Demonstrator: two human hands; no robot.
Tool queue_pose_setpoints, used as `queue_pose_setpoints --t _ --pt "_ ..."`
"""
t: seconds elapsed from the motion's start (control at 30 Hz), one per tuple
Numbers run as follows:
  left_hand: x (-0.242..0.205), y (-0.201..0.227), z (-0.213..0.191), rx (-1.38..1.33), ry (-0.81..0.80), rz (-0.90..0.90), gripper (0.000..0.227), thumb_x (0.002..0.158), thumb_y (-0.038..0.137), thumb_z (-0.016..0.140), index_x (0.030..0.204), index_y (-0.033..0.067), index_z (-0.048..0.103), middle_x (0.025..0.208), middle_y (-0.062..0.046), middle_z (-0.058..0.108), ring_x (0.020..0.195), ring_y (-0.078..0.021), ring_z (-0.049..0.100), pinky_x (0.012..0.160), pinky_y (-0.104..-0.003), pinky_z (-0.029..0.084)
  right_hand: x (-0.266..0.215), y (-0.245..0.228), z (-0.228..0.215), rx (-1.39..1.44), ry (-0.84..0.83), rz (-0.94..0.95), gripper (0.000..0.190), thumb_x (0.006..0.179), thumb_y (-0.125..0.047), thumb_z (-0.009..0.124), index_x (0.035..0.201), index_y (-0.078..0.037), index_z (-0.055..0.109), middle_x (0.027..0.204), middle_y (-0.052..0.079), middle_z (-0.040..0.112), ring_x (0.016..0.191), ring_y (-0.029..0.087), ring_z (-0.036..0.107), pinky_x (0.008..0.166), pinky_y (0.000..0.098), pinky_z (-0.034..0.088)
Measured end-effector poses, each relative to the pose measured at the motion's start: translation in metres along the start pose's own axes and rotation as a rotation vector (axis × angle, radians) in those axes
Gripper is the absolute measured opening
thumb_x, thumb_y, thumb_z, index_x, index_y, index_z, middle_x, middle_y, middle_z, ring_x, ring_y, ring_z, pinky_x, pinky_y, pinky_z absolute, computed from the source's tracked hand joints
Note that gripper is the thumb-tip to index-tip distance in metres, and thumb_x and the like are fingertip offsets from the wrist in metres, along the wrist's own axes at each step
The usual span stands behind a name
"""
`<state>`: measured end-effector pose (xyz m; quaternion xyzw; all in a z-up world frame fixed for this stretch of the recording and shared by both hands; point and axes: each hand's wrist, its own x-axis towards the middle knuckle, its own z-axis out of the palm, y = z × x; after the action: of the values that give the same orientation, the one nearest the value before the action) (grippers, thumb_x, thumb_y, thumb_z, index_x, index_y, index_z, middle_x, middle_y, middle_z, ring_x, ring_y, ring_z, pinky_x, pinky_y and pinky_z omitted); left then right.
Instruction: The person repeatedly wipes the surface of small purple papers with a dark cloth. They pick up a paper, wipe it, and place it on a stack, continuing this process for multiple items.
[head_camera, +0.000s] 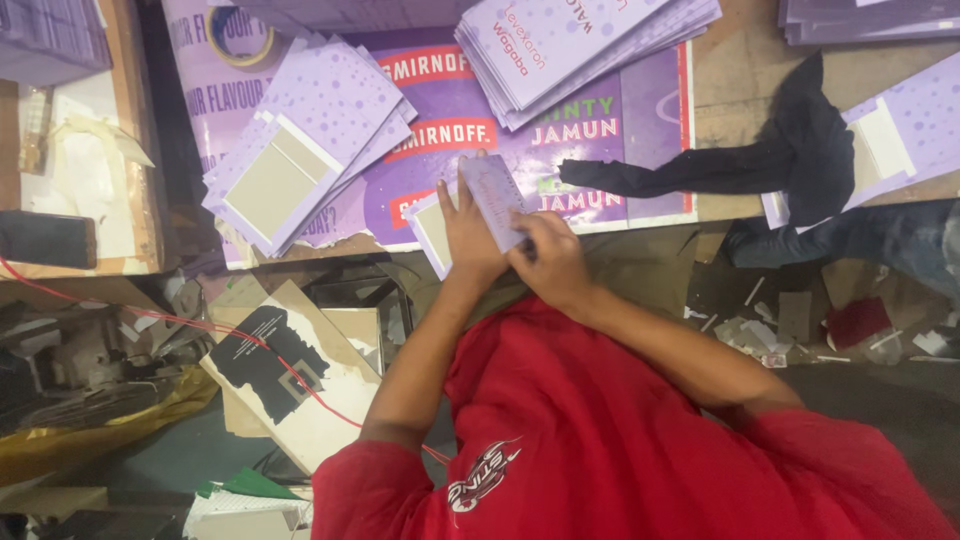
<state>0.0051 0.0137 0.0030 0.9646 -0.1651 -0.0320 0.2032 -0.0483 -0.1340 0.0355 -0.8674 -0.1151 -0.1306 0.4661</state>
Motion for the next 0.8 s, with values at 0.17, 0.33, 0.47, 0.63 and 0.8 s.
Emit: queue_pose_setpoints --t 0.17,0.33,0.47,0.63,0.8 --pt "0.014 -0.007 -0.006 -0.056 0.099 0.025 0.081 0.085 0.05 0.064 0.148 0.0001 0.052 0.164 -0.025 0.026 0.155 -0.0447 0.013 0.118 -0.071 0.007 0.0 0.009 0.007 -0.011 0.067 0.023 0.041 0.087 -0.007 0.074 0.126 0.003 0.064 0.106 0.021 0.071 0.088 0.032 0.071 0.076 0.0411 0.058" --pt "0.013 0.002 -0.008 0.057 -0.016 0.24 0.057 0.09 0.036 0.066 0.137 0.0049 0.065 0.166 -0.007 0.035 0.158 -0.0329 0.021 0.118 -0.075 0.01 -0.01 0.055 -0.001 -0.034 0.13 0.552 0.038 0.106 -0.011 0.073 0.075 0.011 0.068 0.061 0.021 0.064 0.051 0.021 0.054 0.058 0.0423 0.046" --pt "-0.001 -0.01 -0.006 -0.114 -0.003 0.427 0.034 0.091 0.026 0.069 0.121 0.0104 0.074 0.161 -0.003 0.047 0.157 -0.0337 0.024 0.121 -0.072 0.014 -0.02 0.093 -0.003 0.346 0.257 0.569 0.03 0.102 -0.006 0.065 0.076 0.006 0.071 0.068 0.008 0.069 0.059 0.01 0.063 0.061 0.0306 0.055" --pt "0.002 -0.019 -0.013 -0.347 -0.124 0.537 0.021 0.083 0.026 0.077 0.073 0.0109 0.067 0.15 0.001 0.059 0.157 -0.0291 0.032 0.126 -0.064 0.021 -0.014 0.102 -0.001 0.754 0.34 0.698 0.013 0.1 -0.001 0.062 0.096 0.009 0.07 0.088 0.01 0.073 0.076 0.014 0.072 0.074 0.0302 0.065" --pt "0.005 0.002 -0.058 -0.123 0.033 0.28 0.087 0.066 0.047 0.087 0.139 0.0102 0.056 0.154 -0.02 0.042 0.144 -0.0465 0.033 0.115 -0.068 0.02 -0.003 0.063 -0.031 0.998 0.255 0.743 0.023 0.099 0.001 0.057 0.121 0.007 0.061 0.109 0.013 0.072 0.093 0.018 0.075 0.08 0.0317 0.064"
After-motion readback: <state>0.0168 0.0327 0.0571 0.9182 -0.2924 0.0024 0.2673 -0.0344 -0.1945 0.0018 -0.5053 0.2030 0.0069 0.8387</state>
